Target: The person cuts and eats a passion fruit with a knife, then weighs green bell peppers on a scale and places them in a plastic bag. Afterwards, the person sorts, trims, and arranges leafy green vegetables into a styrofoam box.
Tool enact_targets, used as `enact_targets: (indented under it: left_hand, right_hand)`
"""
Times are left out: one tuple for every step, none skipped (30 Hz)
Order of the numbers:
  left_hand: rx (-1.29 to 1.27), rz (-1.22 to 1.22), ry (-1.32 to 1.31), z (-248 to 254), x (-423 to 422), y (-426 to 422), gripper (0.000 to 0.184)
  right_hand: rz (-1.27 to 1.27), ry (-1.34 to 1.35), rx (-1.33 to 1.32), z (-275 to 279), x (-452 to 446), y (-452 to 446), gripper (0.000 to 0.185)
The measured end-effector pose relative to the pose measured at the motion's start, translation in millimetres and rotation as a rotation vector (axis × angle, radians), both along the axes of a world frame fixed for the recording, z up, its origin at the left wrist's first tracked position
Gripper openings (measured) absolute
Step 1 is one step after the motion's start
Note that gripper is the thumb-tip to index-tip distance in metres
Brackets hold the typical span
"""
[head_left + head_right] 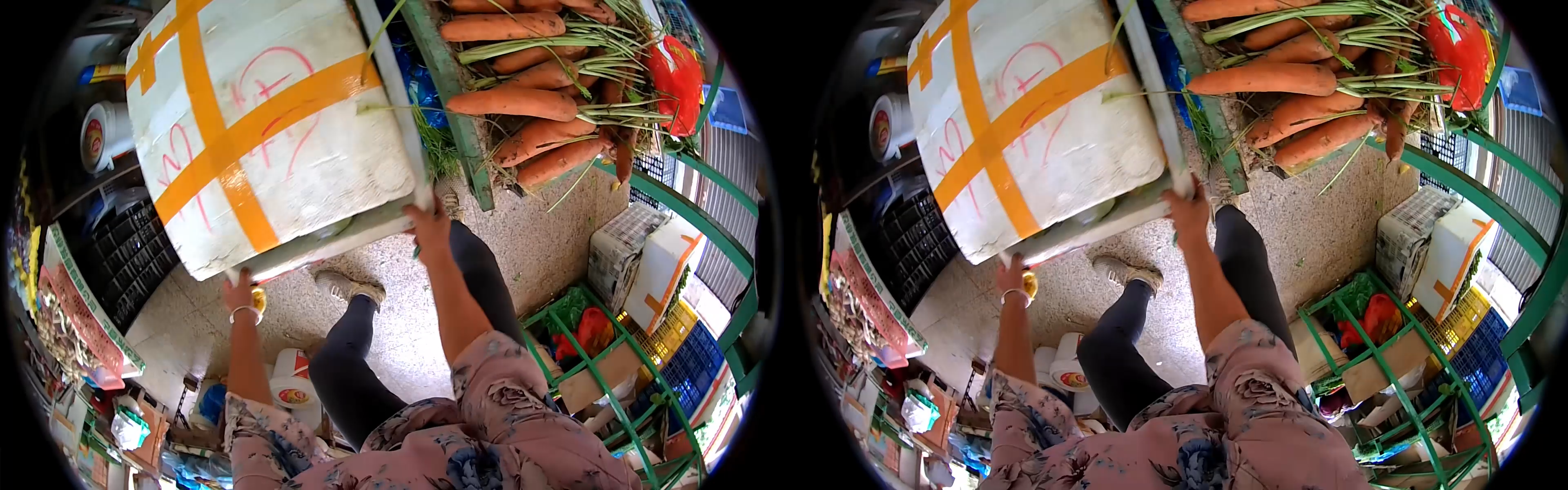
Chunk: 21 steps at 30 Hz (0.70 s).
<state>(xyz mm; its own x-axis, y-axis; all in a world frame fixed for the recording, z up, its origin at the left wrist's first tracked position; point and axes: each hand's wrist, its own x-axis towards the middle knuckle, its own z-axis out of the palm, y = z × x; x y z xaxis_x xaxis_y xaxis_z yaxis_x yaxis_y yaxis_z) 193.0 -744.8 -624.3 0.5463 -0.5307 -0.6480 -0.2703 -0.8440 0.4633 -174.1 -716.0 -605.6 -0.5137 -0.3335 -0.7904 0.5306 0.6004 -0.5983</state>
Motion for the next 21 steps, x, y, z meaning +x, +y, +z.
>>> enact_targets:
  left_hand:
    - [-0.011, 0.025, -0.006, -2.4, -11.9, 7.2, 0.028]
    - [-0.027, 0.049, -0.012, -0.4, -19.1, 8.8, 0.028]
    - [-0.026, 0.059, -0.010, 4.0, -26.3, 8.5, 0.028]
    - [-0.041, 0.064, 0.060, 11.0, -33.4, 8.9, 0.031]
    - [-0.057, 0.070, 0.130, 20.0, -37.8, 10.0, 0.036]
    - [-0.055, 0.082, 0.131, 27.2, -38.4, 12.7, 0.036]
    - [-0.053, 0.143, 0.200, 34.8, -37.9, 14.1, 0.042]
    - [-0.054, 0.204, 0.267, 42.3, -36.5, 14.4, 0.049]
    - [-0.041, 0.183, 0.288, 51.8, -33.2, 14.9, 0.061]
    - [-0.057, 0.188, 0.284, 58.3, -30.6, 14.3, 0.061]
    - [-0.050, 0.239, 0.465, 64.6, -29.7, 12.6, 0.064]
    - [-0.043, 0.285, 0.647, 72.5, -32.1, 6.6, 0.066]
    - [-0.034, 0.367, 0.695, 76.7, -38.2, 0.6, 0.074]
    - [0.060, 0.418, 0.801, 78.6, -40.3, -6.3, 0.077]
    - [0.046, 0.475, 0.805, 76.9, -46.2, -14.3, 0.076]
    - [0.035, 0.531, 0.810, 72.9, -51.0, -21.3, 0.075]
    - [0.014, 0.527, 0.845, 54.5, -44.3, -21.9, 0.069]
    - [0.008, 0.520, 0.852, 49.0, -39.5, -25.1, 0.069]
    - [-0.049, 0.523, 0.899, 47.8, -34.5, -26.3, 0.069]
    - [-0.103, 0.529, 0.944, 48.3, -29.5, -24.8, 0.069]
    - [-0.148, 0.511, 0.945, 46.4, -19.6, -19.0, 0.056]
  right_hand:
    - [0.013, -0.045, 0.006, -1.7, -12.5, 0.9, 0.062]
    - [0.027, -0.091, 0.008, -0.7, -18.8, 0.1, 0.061]
    - [0.037, -0.089, 0.009, 6.5, -20.3, 2.5, 0.061]
    - [0.030, -0.084, 0.073, 19.0, -21.6, 7.5, 0.058]
    - [0.022, -0.076, 0.136, 33.8, -21.6, 11.2, 0.055]
    - [0.034, -0.074, 0.140, 49.0, -20.0, 13.6, 0.055]
    - [0.051, -0.068, 0.123, 65.2, -16.8, 15.3, 0.055]
    - [0.068, -0.065, 0.105, 78.8, -13.4, 15.4, 0.055]
    - [0.114, -0.079, 0.026, 87.7, -9.1, 10.3, 0.061]
    - [0.122, -0.082, 0.011, 88.2, -5.5, 0.0, 0.061]
    - [0.072, -0.107, -0.056, 87.0, -2.5, -14.2, 0.067]
    - [0.021, -0.133, -0.124, 87.5, -0.8, -31.0, 0.073]
    - [-0.025, -0.161, -0.095, 85.6, -0.6, -48.1, 0.074]
    - [-0.022, -0.161, -0.109, 81.2, -2.6, -58.0, 0.074]
    - [0.073, -0.177, -0.168, 76.5, -4.6, -66.6, 0.075]
    - [0.167, -0.189, -0.226, 72.4, -6.0, -72.5, 0.075]
    - [0.215, -0.235, -0.198, 69.2, -5.4, -72.4, 0.074]
    - [0.164, -0.217, -0.223, 74.5, 6.0, -73.9, 0.073]
    - [0.158, -0.201, -0.284, 84.8, 15.6, -76.3, 0.074]
    - [0.173, -0.182, -0.334, 90.6, 23.6, -74.6, 0.075]
    - [0.188, -0.164, -0.384, 96.6, 31.5, -73.0, 0.076]
